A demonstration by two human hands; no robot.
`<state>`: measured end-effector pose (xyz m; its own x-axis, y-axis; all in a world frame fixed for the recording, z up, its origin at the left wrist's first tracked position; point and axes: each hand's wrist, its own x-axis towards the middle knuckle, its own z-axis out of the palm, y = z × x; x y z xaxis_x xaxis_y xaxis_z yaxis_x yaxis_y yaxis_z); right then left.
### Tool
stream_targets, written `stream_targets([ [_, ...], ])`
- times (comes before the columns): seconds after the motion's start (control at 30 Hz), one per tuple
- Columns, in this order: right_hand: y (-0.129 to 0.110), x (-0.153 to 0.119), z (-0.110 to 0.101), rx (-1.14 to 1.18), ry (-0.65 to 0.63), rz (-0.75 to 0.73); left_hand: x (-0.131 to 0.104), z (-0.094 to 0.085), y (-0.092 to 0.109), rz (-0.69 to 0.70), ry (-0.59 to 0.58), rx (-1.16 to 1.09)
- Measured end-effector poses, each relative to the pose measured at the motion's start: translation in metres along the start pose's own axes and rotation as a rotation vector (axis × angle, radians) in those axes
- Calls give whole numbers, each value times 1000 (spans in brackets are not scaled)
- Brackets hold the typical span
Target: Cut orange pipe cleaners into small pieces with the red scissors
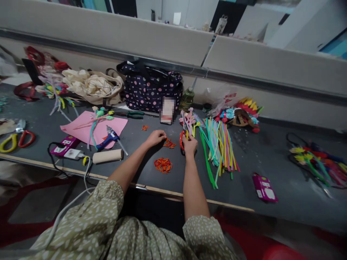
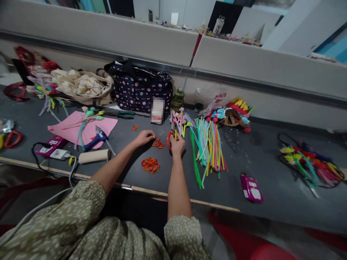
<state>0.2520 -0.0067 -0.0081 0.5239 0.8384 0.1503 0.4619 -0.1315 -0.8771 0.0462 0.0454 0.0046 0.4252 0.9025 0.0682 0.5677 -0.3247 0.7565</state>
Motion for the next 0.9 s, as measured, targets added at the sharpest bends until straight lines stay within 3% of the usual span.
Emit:
stream_targets([
  [0.13, -2, 0, 0, -5, -8, 7, 5, -4, -2, 64, -24, 107],
  [0.33, -7, -2, -1, -22, -19, 6, -2, -3, 9, 109, -90, 264],
  [0.5, -5, -2, 2, -50, -35, -4, -11, -6, 12, 119, -93, 256],
  [0.6, -1, -1, 5, -59, -42, -17, -17, -6, 7, 84, -45, 79],
  [0.8, -2, -5, 7, -72, -65, -53, -28, 0, -7, -129, 113, -647],
  [0.9, -7, -10, 7, -42, -111, -131, -30, -3, -13, -170, 214, -896],
])
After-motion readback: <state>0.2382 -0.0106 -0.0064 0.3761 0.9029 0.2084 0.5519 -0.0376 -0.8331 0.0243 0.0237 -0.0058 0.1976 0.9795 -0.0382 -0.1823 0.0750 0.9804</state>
